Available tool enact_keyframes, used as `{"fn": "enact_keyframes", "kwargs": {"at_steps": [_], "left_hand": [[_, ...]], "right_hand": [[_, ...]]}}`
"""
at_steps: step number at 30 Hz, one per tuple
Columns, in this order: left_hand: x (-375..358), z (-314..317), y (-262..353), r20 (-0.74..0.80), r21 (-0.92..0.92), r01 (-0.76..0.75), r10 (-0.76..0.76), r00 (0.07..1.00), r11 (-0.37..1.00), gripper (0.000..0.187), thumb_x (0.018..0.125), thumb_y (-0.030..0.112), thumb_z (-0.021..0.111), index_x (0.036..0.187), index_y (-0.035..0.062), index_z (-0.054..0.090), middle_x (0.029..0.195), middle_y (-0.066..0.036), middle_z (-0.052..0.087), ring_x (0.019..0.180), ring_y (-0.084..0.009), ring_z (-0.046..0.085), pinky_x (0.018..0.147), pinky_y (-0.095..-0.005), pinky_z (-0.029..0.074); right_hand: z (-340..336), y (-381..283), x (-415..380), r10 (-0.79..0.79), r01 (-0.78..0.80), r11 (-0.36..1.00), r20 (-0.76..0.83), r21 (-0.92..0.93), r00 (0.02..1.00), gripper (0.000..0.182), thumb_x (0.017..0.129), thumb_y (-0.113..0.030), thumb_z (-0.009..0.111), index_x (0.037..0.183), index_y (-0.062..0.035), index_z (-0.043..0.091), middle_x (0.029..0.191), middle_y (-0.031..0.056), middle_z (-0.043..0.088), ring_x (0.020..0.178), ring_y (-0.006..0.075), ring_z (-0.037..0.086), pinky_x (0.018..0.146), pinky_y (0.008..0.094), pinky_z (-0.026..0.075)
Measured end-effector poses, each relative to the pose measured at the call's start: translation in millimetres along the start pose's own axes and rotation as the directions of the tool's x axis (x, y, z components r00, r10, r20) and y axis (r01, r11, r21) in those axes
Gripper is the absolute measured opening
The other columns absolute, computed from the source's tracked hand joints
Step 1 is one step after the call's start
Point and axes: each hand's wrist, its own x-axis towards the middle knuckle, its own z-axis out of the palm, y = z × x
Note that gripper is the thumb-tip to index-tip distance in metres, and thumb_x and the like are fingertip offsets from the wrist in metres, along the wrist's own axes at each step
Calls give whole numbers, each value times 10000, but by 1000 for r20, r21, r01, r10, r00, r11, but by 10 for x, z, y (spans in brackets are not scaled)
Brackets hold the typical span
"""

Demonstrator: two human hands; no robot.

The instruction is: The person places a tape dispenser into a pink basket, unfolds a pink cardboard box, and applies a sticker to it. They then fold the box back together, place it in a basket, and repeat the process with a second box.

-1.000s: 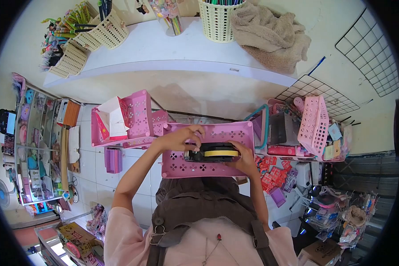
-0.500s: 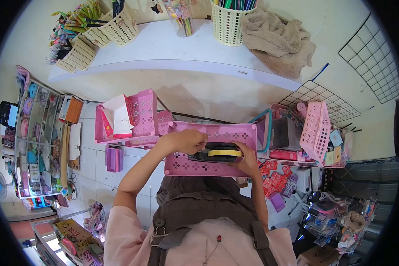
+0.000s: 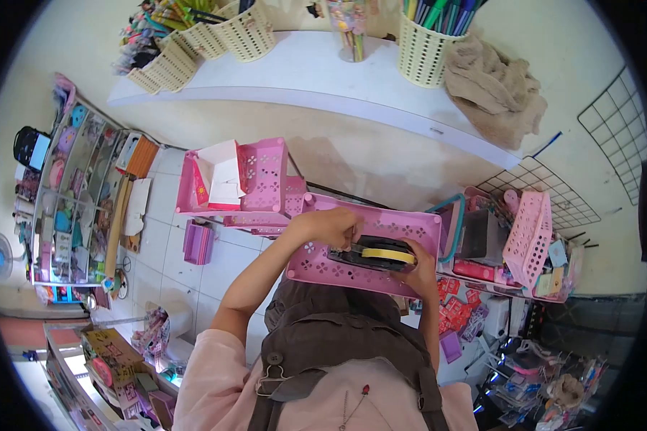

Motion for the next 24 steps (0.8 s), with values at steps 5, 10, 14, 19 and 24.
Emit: {"fn": "enact_keyframes", "kwargs": {"at_steps": [5,10,14,19,24], "left_hand": [[-47,-43,54,-48,-1,10,-10,999,1000,322,624,3,548,893,-20,374,623,-135,550,591,-217,559,524,-287,424],[-417,-343,-175,-79,23,33,-31,996,999,346,616,21,569,886,-16,356,616,-111,503,594,-201,526,529,-286,403],[-477,-233,-509,-83,-167,165,-180,980,972,336,635,74,594,887,-6,388,632,-104,492,617,-192,508,549,-308,391],[-398,-60,-399,-158,-12,258,-257,953,966,344,656,188,640,874,10,443,658,-112,514,648,-219,519,577,-317,395],[-185,234,-749,-317,117,219,-173,933,969,334,672,220,634,866,8,463,670,-137,548,686,-285,550,612,-340,424]], "right_hand": [[-12,25,-18,7,-7,1000,-5,-10,1000,612,454,-7,714,1020,-34,484,908,89,565,814,157,566,679,252,464],[-59,53,-21,1,0,999,8,-38,1000,608,458,-7,713,1021,-35,484,906,91,566,807,151,569,668,249,469],[-65,54,-4,4,-4,997,9,-74,1000,614,453,-12,713,1024,-42,486,909,93,565,806,158,571,676,252,472],[-60,98,-5,4,-4,997,-1,-71,1000,615,451,-17,707,1024,-44,487,911,94,565,810,161,571,679,256,473],[-81,43,-6,140,-140,990,44,-3,989,611,450,-15,702,1021,-39,486,910,102,564,818,171,570,708,264,466]]}}
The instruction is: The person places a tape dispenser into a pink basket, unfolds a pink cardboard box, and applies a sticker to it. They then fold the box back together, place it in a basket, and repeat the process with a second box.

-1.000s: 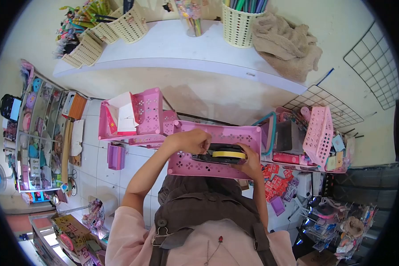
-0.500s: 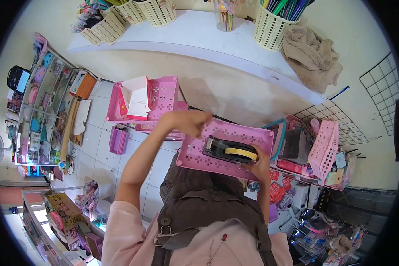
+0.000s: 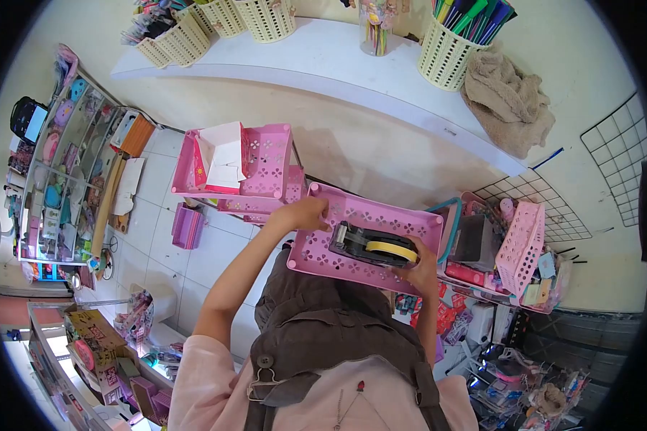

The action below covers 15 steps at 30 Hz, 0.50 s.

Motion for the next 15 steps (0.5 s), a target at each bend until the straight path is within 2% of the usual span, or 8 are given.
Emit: {"fn": "enact_keyframes", "kwargs": {"at_steps": [1,2,3,6,8,10,11,15], "left_hand": [[11,23,37,1,-2,-1,1,1000,1000,334,672,220,634,866,8,463,670,-137,548,686,-285,550,612,-340,424],[34,53,87,53,-23,97,-96,994,995,367,656,225,648,888,1,471,773,-166,549,785,-305,535,680,-357,418],[33,52,149,107,-39,194,-189,976,980,401,640,229,662,910,-5,479,877,-195,551,884,-324,519,748,-375,412],[-5,87,145,32,-12,158,-157,987,987,362,679,218,622,906,-5,448,799,-178,566,791,-294,554,668,-357,431],[-8,100,160,35,-26,196,-195,980,980,370,678,215,623,916,-5,445,814,-181,565,800,-295,554,674,-356,432],[-3,105,158,33,-37,236,-235,971,971,378,676,212,624,927,-4,442,829,-183,565,808,-296,553,681,-356,433],[1,109,154,43,-44,204,-202,978,978,378,675,207,624,930,-4,443,830,-182,566,812,-298,553,685,-356,434],[30,124,110,71,-98,150,-143,987,984,378,673,182,618,943,-14,440,854,-191,561,848,-312,542,711,-360,429]], "right_hand": [[11,22,-1,-66,66,997,-18,-42,998,589,465,5,689,1016,-17,483,894,88,563,788,151,561,698,255,460],[15,35,-5,-132,129,988,-33,-85,991,566,480,25,676,1011,5,480,879,74,561,758,131,551,687,246,454],[10,21,-9,-128,125,988,-33,-87,991,566,480,25,676,1011,5,480,879,74,561,758,131,551,687,246,454],[3,-20,-19,-165,161,981,-29,-103,986,582,476,22,683,1018,5,472,884,74,559,764,135,551,696,248,451],[6,-9,-16,-22,22,1000,-9,-5,1000,585,454,7,695,1001,-11,487,909,100,566,844,173,564,751,269,450],[5,-34,-1,-73,72,997,-13,-27,997,584,455,13,693,1000,-7,486,910,97,567,845,169,563,753,268,450],[7,-52,7,-120,119,992,-24,-44,992,582,456,19,692,1000,-3,486,910,93,567,847,165,561,755,267,449],[25,-96,13,-65,64,998,-22,-22,998,581,458,29,691,1001,0,487,912,88,568,853,161,556,761,264,445]]}}
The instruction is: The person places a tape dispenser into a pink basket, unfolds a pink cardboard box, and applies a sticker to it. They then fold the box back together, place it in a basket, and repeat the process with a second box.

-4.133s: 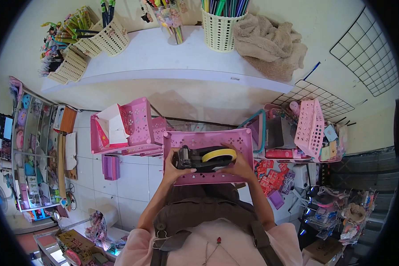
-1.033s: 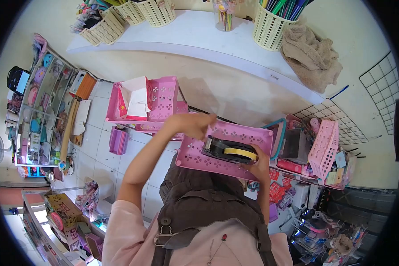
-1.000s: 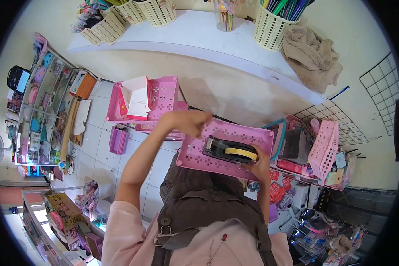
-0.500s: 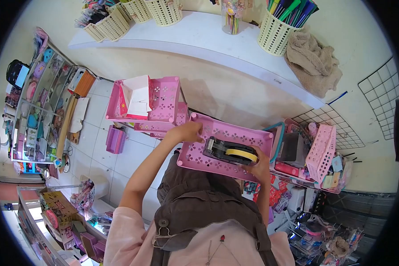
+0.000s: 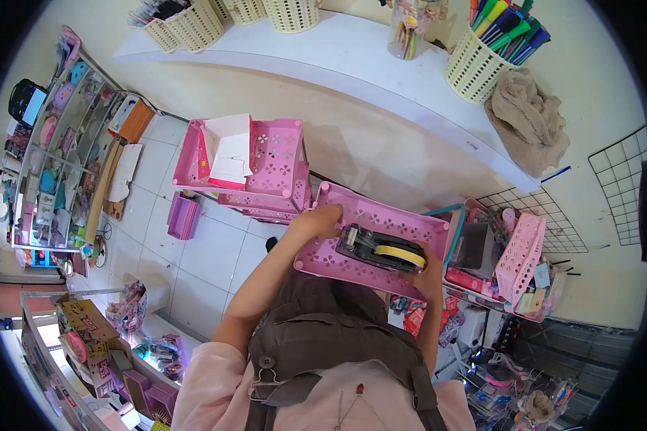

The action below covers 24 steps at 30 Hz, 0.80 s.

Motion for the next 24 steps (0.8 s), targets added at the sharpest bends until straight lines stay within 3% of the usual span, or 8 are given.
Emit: {"fn": "enact_keyframes", "kwargs": {"at_steps": [6,14,16,19,20,21,22,24], "left_hand": [[89,28,116,10,102,11,-12,1000,995,390,617,90,612,943,-55,454,965,-250,505,935,-358,490,793,-378,420],[-77,17,151,-118,136,-41,57,991,990,401,629,20,556,992,-70,411,1005,-276,433,826,-359,542,709,-380,465],[-437,-303,90,-152,46,-152,157,976,987,410,647,28,565,1007,-56,388,1007,-252,424,840,-365,525,695,-396,451],[-830,-658,-604,-367,49,-376,366,855,925,348,673,26,572,988,0,426,956,-172,473,809,-294,539,661,-356,439],[-1071,-915,-706,-506,-96,-318,229,832,943,295,673,13,569,946,35,460,914,-145,490,786,-258,534,642,-339,432],[-1172,-1037,-994,-581,-237,-230,52,812,944,330,653,23,554,972,33,468,948,-153,495,885,-333,493,720,-383,418],[-1294,-1157,-1181,-748,18,-76,64,661,997,317,644,16,574,945,69,491,938,-120,486,857,-296,489,690,-368,421],[-1457,-1312,-1529,-830,113,71,55,555,991,305,633,22,595,920,98,522,995,-133,445,838,-286,473,699,-356,408]], "right_hand": [[35,50,-12,149,-150,986,11,74,989,614,449,47,688,1023,-24,481,922,77,562,881,153,538,792,259,417],[179,-250,-239,292,-264,944,-128,195,948,742,490,101,633,1171,-57,386,1069,75,485,988,191,482,847,276,387],[236,-441,-320,36,-46,999,-394,-18,918,701,563,92,611,1198,-45,347,1077,88,479,1003,201,473,846,273,387],[474,-1042,-211,15,-75,995,-665,-62,747,570,634,50,592,1161,-27,389,1059,102,490,970,194,490,816,262,399],[610,-1164,-113,21,-80,995,-674,-56,738,570,634,50,592,1161,-27,389,1059,102,490,970,194,490,816,262,399],[758,-1284,32,14,-46,998,-620,-35,785,508,648,33,590,1125,-26,426,1029,97,508,921,176,509,783,257,411],[931,-1398,194,5,-13,1000,-563,-11,826,447,662,15,588,1089,-24,463,998,93,527,873,157,528,750,252,424],[1414,-1619,591,-103,77,993,-360,-85,927,330,685,-1,576,1009,-22,518,917,80,557,771,129,545,680,246,439]]}}
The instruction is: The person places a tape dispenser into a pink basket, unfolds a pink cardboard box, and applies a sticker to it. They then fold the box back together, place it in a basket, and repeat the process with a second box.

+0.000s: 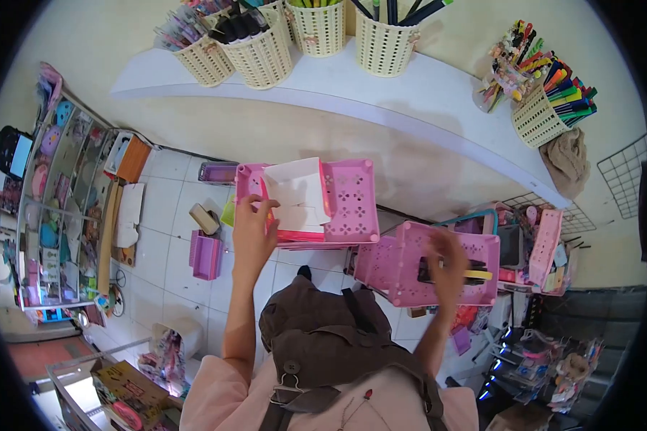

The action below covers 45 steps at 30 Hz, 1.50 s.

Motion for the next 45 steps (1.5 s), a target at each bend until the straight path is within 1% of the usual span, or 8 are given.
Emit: {"fn": "enact_keyframes", "kwargs": {"at_steps": [7,14,20,23,29,37,44,45], "left_hand": [[52,331,-679,79,-175,-8,22,997,985,490,636,10,575,1095,141,464,1103,-225,375,993,-360,425,795,-375,389],[83,354,-608,138,-453,83,-22,990,887,776,664,-67,508,1300,111,100,1098,-271,401,909,-379,489,740,-362,428],[139,185,-362,-28,-806,56,-132,991,589,694,741,25,541,1292,62,122,1129,-183,421,962,-231,477,780,-278,412],[258,141,-327,225,-944,257,-163,961,208,485,821,166,492,1210,-29,277,1112,-111,426,997,-147,426,835,-265,361],[216,70,-83,227,-974,212,-279,933,-83,409,858,159,431,1201,-13,291,1126,-109,413,1015,-153,418,871,-280,335],[36,45,297,125,-981,42,-457,880,-187,473,861,169,428,1244,20,195,1165,-110,372,1063,-152,374,896,-283,311],[-279,88,-36,162,-925,242,-270,949,295,637,804,370,500,1259,51,188,1193,-101,351,1077,-164,365,916,-314,290],[-222,56,-120,43,-991,18,-191,981,-130,682,779,465,464,1259,58,203,1202,-112,356,1077,-187,384,907,-329,313]], "right_hand": [[1745,323,407,-148,175,962,141,-209,979,329,717,-165,580,969,32,501,831,200,564,716,297,573,620,354,454],[1778,102,401,-65,105,936,128,-336,990,137,747,-93,512,821,21,527,539,187,511,512,337,518,460,345,405],[1262,-787,414,-140,132,987,-82,-96,987,144,753,-12,485,887,23,524,607,174,548,555,311,565,499,344,453],[1184,-931,424,-242,241,970,-109,-14,964,241,745,3,503,986,17,506,699,168,578,636,266,598,584,289,483],[1327,-712,144,-72,103,809,-77,579,994,611,700,-27,553,1238,-59,265,1170,167,403,1065,249,437,852,338,390],[1676,-821,-128,62,56,660,-129,749,990,606,786,-51,494,1281,-85,148,1155,112,385,1005,157,425,808,295,400],[1477,-975,12,65,107,654,-196,749,978,491,809,-81,460,1250,-61,246,1141,133,420,994,151,454,768,269,417],[1444,-986,38,-2,181,685,-247,706,969,485,807,-64,470,1243,-51,258,1130,127,426,977,141,462,731,250,430]]}}
